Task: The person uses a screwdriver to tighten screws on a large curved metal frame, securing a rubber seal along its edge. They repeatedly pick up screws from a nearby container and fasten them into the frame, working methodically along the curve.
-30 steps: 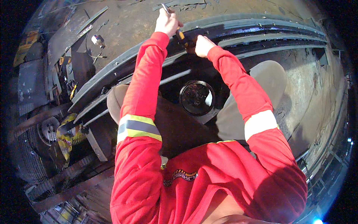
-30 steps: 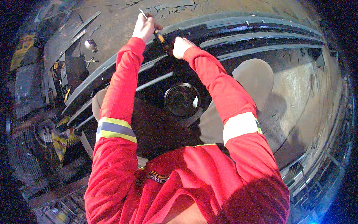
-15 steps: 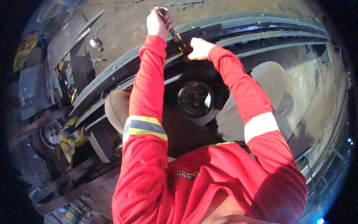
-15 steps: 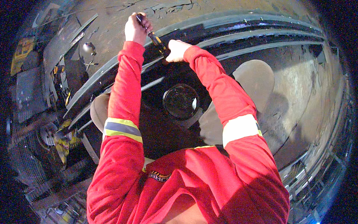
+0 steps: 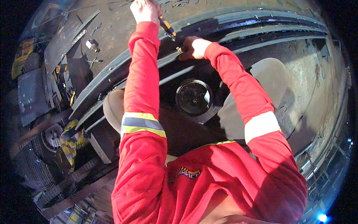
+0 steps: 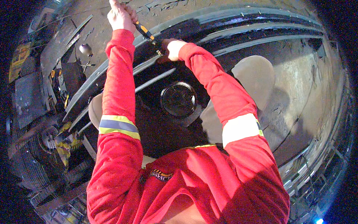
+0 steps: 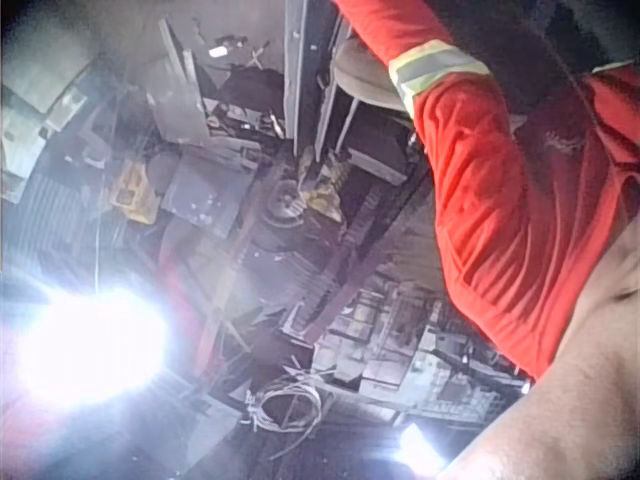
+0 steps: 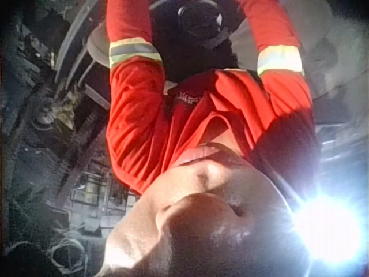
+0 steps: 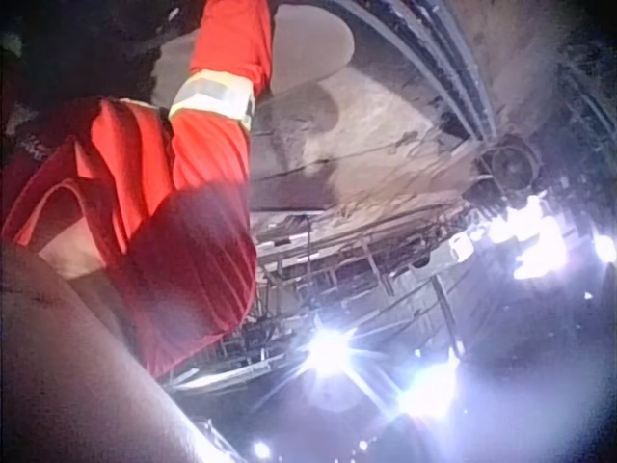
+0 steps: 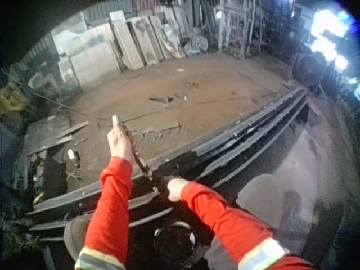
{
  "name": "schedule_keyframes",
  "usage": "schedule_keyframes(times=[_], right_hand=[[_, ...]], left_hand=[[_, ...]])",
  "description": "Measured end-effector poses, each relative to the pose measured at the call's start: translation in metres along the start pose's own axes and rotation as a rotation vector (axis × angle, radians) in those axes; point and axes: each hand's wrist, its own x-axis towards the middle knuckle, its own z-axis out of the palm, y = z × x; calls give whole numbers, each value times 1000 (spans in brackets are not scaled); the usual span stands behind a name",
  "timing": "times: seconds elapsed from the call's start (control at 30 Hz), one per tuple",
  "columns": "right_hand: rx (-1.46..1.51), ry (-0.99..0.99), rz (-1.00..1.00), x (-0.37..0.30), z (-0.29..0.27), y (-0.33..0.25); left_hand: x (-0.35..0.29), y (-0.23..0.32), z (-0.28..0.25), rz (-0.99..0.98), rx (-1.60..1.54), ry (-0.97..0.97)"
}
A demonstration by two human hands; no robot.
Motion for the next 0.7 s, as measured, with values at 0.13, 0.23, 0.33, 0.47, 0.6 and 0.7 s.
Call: schedule_keyframes(times=[0.13,0.23,0.33,0.47,0.6,0.7], right_hand=[[-36,25,56,26,28,50],[5,-10,61,27,27,51],[8,23,40,6,12,19],[38,15,102,19,18,37],[25,39,65,28,31,45],[23,58,78,26,26,45]], left_hand=[[-14,-52,8,-103,50,-89],[-7,-44,6,-89,-58,-131],[7,-2,-5,-276,-286,-112],[12,-54,7,-65,92,80],[8,-68,-1,-128,96,1],[11,-41,7,-98,128,85]])
